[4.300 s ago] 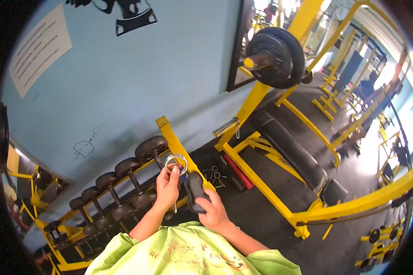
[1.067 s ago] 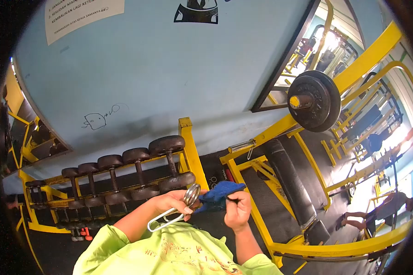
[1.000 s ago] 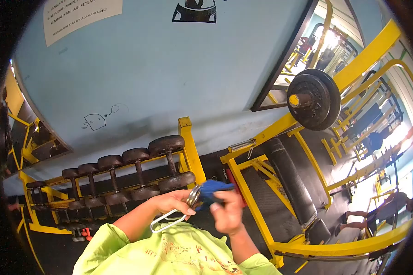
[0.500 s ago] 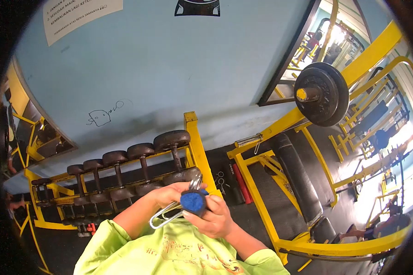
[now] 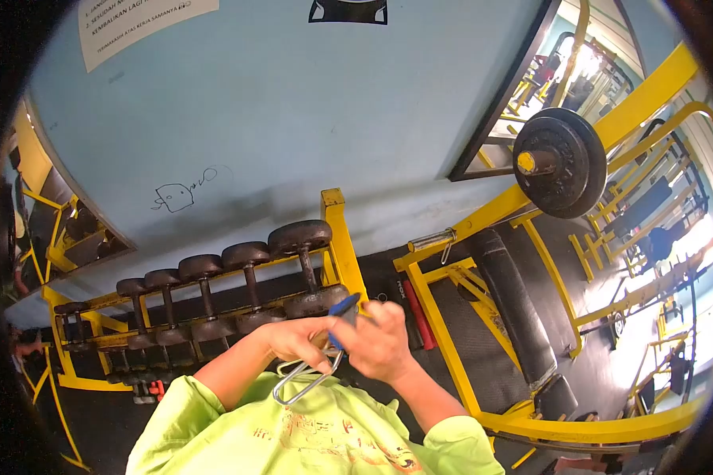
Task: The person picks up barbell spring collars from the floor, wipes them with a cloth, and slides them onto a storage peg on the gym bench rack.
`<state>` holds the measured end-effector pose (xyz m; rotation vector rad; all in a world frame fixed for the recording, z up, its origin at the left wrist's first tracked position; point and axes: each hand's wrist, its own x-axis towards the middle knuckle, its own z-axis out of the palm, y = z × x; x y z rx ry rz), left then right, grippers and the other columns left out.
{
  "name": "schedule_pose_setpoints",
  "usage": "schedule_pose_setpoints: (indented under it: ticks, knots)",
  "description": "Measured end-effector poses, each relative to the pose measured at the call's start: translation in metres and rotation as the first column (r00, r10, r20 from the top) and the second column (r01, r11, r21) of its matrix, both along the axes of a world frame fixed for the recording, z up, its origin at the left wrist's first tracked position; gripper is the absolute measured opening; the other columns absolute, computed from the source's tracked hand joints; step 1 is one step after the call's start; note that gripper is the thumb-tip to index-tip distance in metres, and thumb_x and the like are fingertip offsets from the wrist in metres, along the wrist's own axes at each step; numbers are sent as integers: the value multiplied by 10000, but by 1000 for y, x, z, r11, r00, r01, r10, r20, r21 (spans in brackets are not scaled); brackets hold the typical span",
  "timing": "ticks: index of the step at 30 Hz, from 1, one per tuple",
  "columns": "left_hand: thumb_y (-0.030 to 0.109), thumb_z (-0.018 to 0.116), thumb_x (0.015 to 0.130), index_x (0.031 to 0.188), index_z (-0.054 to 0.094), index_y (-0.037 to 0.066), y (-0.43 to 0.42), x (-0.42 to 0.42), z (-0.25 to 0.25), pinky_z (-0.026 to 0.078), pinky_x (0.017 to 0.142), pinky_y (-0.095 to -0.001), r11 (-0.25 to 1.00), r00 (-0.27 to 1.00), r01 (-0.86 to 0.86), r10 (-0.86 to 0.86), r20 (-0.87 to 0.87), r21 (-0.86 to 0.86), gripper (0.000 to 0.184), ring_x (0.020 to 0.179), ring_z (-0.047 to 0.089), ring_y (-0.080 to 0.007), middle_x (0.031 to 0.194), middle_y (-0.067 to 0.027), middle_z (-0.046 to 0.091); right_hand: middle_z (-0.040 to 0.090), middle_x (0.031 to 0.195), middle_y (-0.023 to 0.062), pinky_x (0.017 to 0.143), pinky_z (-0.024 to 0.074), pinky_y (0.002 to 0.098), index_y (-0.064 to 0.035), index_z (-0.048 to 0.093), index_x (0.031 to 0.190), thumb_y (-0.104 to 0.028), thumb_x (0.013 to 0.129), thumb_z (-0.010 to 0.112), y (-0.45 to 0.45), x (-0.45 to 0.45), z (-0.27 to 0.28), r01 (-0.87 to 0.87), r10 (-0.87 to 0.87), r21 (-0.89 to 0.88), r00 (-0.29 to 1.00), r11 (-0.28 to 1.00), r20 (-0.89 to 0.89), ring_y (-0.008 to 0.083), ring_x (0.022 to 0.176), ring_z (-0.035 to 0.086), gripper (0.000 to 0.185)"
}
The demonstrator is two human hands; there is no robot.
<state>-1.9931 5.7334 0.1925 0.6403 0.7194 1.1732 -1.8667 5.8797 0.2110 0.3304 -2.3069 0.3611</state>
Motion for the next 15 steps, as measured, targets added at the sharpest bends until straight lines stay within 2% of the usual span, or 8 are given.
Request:
schedule_pose_setpoints:
  ticks: [3, 5, 8, 10, 11, 12, 13, 15]
  knots:
    - [28, 692, 669, 1216, 437, 52, 3, 1, -11, 472, 789, -290, 992, 992, -103, 96, 87, 77, 604, 898, 561, -141, 1003, -57, 558, 617, 931, 64, 842, 391, 377, -84, 605, 1086, 52, 606, 524, 0, -11, -8, 6, 1, -294, 1000, 956, 22, 260, 880, 520, 505]
    - [53, 685, 677, 1202, 446, 47, 0, -4, -17, 486, 767, -294, 994, 988, -97, 91, 123, 45, 577, 841, 573, -142, 967, -57, 566, 601, 951, 117, 893, 414, 316, -1, 575, 1085, 124, 638, 411, -16, -12, -15, 19, 72, -717, 993, 696, 96, 253, 976, 526, 493]
    - [83, 673, 698, 1168, 468, 37, -2, -2, -26, 513, 730, -309, 991, 977, -124, 132, 166, -57, 515, 743, 588, -145, 892, -52, 573, 600, 978, 94, 879, 423, 285, 33, 553, 1092, 138, 662, 373, -13, -21, -36, 171, 49, -853, 973, 494, 224, 182, 943, 552, 478]
    - [104, 662, 749, 1156, 491, 27, -6, -4, -21, 534, 734, -353, 972, 959, -204, 223, 174, -120, 448, 744, 584, -147, 863, -40, 555, 613, 941, 97, 832, 461, 258, 35, 558, 1071, 156, 672, 373, -3, -24, -49, 345, 98, -922, 926, 173, 365, 174, 856, 598, 456]
    - [104, 662, 749, 1156, 491, 27, -9, -4, -16, 534, 734, -353, 974, 964, -193, 211, 161, -121, 448, 744, 584, -147, 863, -40, 555, 620, 910, 107, 804, 489, 265, 28, 565, 1059, 158, 675, 396, 4, -23, -61, 297, 159, -936, 950, -188, 269, 186, 823, 610, 439]
    - [131, 662, 779, 1147, 480, 36, -11, -4, -13, 519, 696, -323, 963, 947, -256, 268, 178, -89, 421, 727, 578, -128, 842, -24, 551, 620, 937, 114, 820, 488, 277, 28, 560, 1069, 160, 671, 401, 9, -17, -63, 216, 185, -930, 969, -297, 165, 190, 848, 610, 449]
    - [158, 662, 810, 1138, 470, 44, -13, -3, -9, 505, 658, -293, 945, 924, -321, 326, 201, -56, 397, 711, 571, -110, 822, -8, 547, 620, 963, 122, 835, 487, 290, 27, 555, 1080, 163, 667, 406, 11, -13, -65, 140, 203, -905, 977, -401, 61, 194, 874, 609, 460]
    - [162, 688, 806, 1199, 446, 28, -10, -10, 0, 500, 697, -287, 952, 943, -304, 308, 130, -47, 481, 735, 555, -100, 849, -2, 543, 612, 991, 119, 842, 481, 291, 34, 539, 1107, 163, 687, 392, 4, -12, -55, 43, 145, -937, 989, -347, -8, 186, 894, 602, 463]
